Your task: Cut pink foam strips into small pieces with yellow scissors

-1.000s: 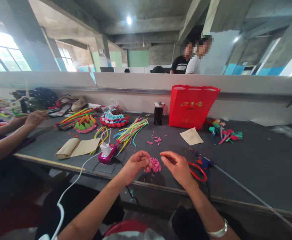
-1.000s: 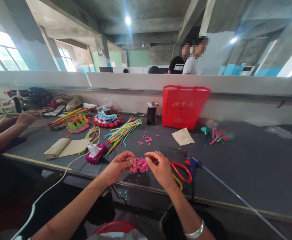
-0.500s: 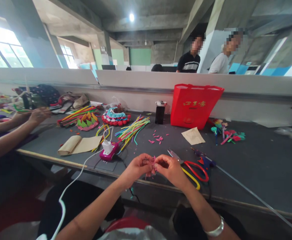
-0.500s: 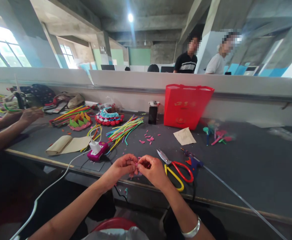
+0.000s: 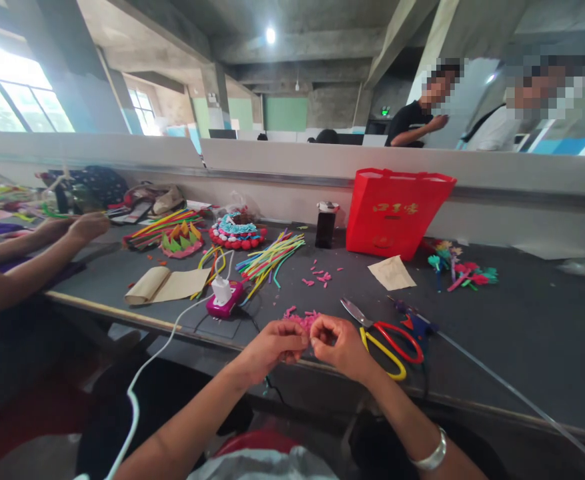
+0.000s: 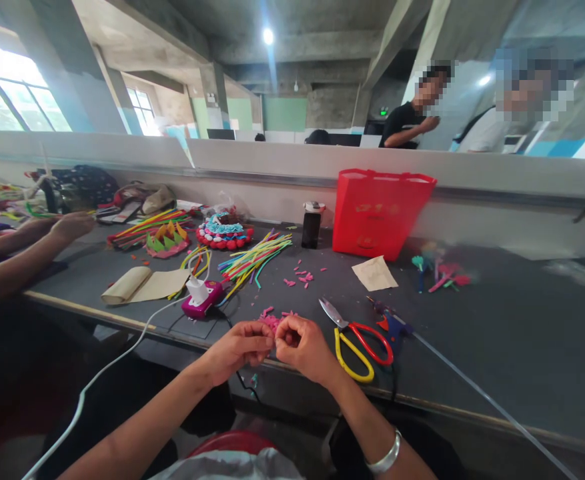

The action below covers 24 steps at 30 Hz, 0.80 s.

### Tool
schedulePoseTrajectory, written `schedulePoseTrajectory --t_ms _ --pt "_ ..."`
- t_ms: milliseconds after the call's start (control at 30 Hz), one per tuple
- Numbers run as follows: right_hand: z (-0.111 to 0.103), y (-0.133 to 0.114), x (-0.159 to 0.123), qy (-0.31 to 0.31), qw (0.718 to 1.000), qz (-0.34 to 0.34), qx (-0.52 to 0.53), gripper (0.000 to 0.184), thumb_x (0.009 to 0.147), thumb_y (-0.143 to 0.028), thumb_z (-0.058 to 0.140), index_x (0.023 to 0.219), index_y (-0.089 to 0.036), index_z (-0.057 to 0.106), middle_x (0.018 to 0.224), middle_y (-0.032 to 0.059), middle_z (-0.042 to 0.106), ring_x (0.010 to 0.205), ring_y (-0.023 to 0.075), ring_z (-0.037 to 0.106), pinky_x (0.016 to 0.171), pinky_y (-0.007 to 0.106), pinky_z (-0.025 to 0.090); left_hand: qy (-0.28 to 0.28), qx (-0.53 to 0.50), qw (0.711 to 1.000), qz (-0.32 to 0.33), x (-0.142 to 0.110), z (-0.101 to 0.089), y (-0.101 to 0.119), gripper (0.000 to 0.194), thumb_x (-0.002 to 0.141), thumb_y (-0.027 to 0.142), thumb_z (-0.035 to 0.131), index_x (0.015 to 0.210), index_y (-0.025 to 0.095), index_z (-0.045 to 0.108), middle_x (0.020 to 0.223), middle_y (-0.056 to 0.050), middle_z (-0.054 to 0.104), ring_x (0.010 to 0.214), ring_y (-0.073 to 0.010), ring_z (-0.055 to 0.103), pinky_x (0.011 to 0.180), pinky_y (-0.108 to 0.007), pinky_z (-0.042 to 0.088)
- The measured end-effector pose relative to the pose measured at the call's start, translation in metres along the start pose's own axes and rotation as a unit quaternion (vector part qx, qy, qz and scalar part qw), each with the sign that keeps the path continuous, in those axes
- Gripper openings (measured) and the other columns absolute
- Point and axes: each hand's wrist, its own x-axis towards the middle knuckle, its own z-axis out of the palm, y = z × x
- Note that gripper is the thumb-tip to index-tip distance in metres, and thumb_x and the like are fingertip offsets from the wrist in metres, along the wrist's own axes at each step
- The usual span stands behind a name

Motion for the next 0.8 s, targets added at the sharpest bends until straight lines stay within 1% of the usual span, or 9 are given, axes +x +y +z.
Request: schedulePoseTrajectory --t_ms 133,233,300,333,400,467,567,667,800 --pt "-0.014 0.011 0.004 -0.005 0.999 0.027 0.044 0.005 0.072 -0.022 0.055 0.069 -0.019 0.054 0.059 -0.0065 0.047 0.053 0.0077 0.041 0.05 0.018 0.034 0.014 0.037 0.999 -0.009 -0.009 -0.012 -0.012 0.012 0.072 0.025 0.068 0.072 0.014 0.064 0.056 0.002 0.052 0.049 -0.0067 0.044 0.047 -0.018 0.031" --pt "-0.026 0.018 0.007 0.003 0.996 0.044 0.072 0.01 0.075 -0.027 0.055 0.07 -0.019 0.053 0.058 -0.0071 0.045 0.05 0.0071 0.04 0.048 0.018 0.034 -0.032 0.179 0.982 -0.049 -0.027 -0.025 -0.031 0.009 0.074 0.025 0.063 0.073 0.015 0.064 0.06 0.0 0.056 0.052 -0.0104 0.049 0.049 -0.02 0.036" --pt "-0.029 0.018 0.008 0.008 0.995 0.05 0.084 0.01 0.075 -0.028 0.055 0.07 -0.019 0.052 0.057 -0.0074 0.044 0.049 0.0068 0.039 0.048 0.018 0.033 -0.081 0.349 0.934 -0.007 -0.04 -0.03 -0.043 0.007 0.074 0.02 0.06 0.075 0.018 0.067 0.068 -0.002 0.062 0.063 -0.0142 0.056 0.059 -0.023 0.042" --pt "-0.029 0.017 0.008 0.007 0.995 0.052 0.089 0.01 0.075 -0.028 0.055 0.07 -0.019 0.052 0.058 -0.0072 0.045 0.05 0.0069 0.04 0.048 0.018 0.034 -0.092 0.413 0.905 0.033 -0.046 -0.031 -0.048 0.014 0.072 0.018 0.061 0.083 0.02 0.068 0.084 -0.003 0.066 0.075 -0.0168 0.06 0.066 -0.025 0.045" --pt "-0.025 0.015 0.008 -0.002 0.994 0.052 0.098 0.009 0.074 -0.027 0.056 0.07 -0.019 0.053 0.059 -0.0067 0.046 0.051 0.007 0.041 0.049 0.018 0.035 -0.105 0.493 0.861 0.076 -0.053 -0.029 -0.05 0.037 0.069 0.016 0.064 0.104 0.026 0.066 0.112 -0.005 0.063 0.093 -0.0205 0.06 0.078 -0.027 0.046" --pt "-0.02 0.012 0.009 -0.012 0.993 0.053 0.105 0.008 0.074 -0.026 0.056 0.07 -0.019 0.053 0.059 -0.0068 0.047 0.051 0.007 0.041 0.049 0.018 0.035 -0.078 0.518 0.845 0.108 -0.054 -0.024 -0.044 0.045 0.072 0.016 0.062 0.115 0.029 0.061 0.118 -0.006 0.059 0.096 -0.0208 0.06 0.081 -0.027 0.045" --pt "-0.012 0.009 0.013 -0.026 0.992 0.053 0.11 0.007 0.073 -0.025 0.056 0.07 -0.019 0.054 0.058 -0.0072 0.048 0.05 0.0069 0.042 0.048 0.018 0.035 0.018 0.491 0.856 0.16 -0.045 -0.014 -0.027 0.031 0.083 0.023 0.055 0.113 0.024 0.062 0.095 -0.006 0.061 0.076 -0.0166 0.058 0.068 -0.025 0.044" --pt "-0.007 0.008 0.015 -0.037 0.993 0.047 0.106 0.005 0.072 -0.023 0.056 0.069 -0.019 0.055 0.058 -0.0071 0.049 0.05 0.007 0.042 0.048 0.018 0.035 0.099 0.418 0.88 0.202 -0.032 -0.002 -0.01 0.028 0.086 0.029 0.055 0.112 0.022 0.063 0.087 -0.005 0.062 0.072 -0.0163 0.055 0.063 -0.023 0.041" --pt "-0.001 0.005 0.015 -0.051 0.994 0.039 0.092 0.003 0.071 -0.021 0.055 0.068 -0.019 0.055 0.06 -0.0069 0.048 0.053 0.0071 0.042 0.05 0.017 0.035 0.12 0.334 0.907 0.226 -0.018 0.009 -0.002 0.023 0.084 0.031 0.059 0.102 0.021 0.069 0.081 -0.004 0.065 0.071 -0.0169 0.054 0.067 -0.025 0.038"
